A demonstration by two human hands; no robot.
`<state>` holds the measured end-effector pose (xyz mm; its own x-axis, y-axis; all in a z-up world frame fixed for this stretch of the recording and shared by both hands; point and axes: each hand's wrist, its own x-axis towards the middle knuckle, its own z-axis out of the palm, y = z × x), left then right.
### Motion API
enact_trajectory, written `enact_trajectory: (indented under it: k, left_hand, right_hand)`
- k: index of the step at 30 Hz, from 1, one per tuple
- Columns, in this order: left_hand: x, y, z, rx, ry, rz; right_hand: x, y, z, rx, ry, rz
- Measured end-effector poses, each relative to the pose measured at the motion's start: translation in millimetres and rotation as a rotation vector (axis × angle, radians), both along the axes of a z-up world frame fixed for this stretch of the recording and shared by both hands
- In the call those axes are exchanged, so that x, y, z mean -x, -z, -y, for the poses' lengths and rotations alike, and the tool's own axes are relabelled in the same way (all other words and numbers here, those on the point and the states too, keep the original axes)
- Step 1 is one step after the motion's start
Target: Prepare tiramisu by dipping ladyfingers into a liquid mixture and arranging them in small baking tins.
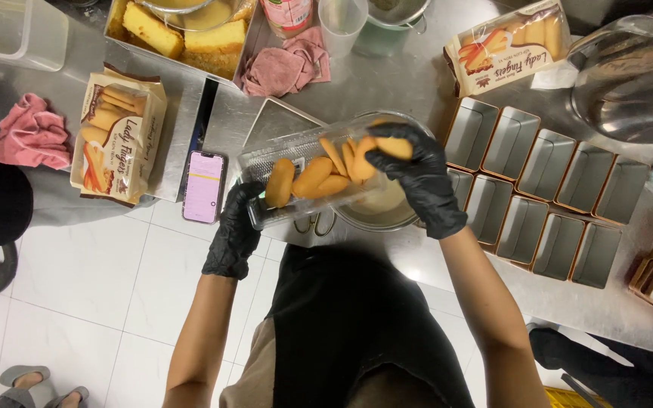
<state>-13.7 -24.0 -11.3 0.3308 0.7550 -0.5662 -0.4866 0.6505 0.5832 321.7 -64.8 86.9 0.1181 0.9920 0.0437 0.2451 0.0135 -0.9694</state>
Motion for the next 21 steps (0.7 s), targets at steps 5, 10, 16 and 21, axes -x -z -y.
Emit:
enact_trajectory:
  k: [5,10,16,21]
  left_hand:
    - [27,10,-13,0.025,-0.202,-0.026]
    - [34,1,-23,0.038,-0.278,-0.033]
    - [20,31,-23,0.082,-0.281,0.015]
    - [-17,0,-16,0.136,-0.326,0.054]
  right_hand:
    - [-34,35,-1,0.185,0.254,-0.197]
    - [-36,99,13,0.203,0.031,0.432]
    - [12,123,2,-0.081,-0.044,1.055]
    - [19,164,-9,-0.081,-0.375,1.100]
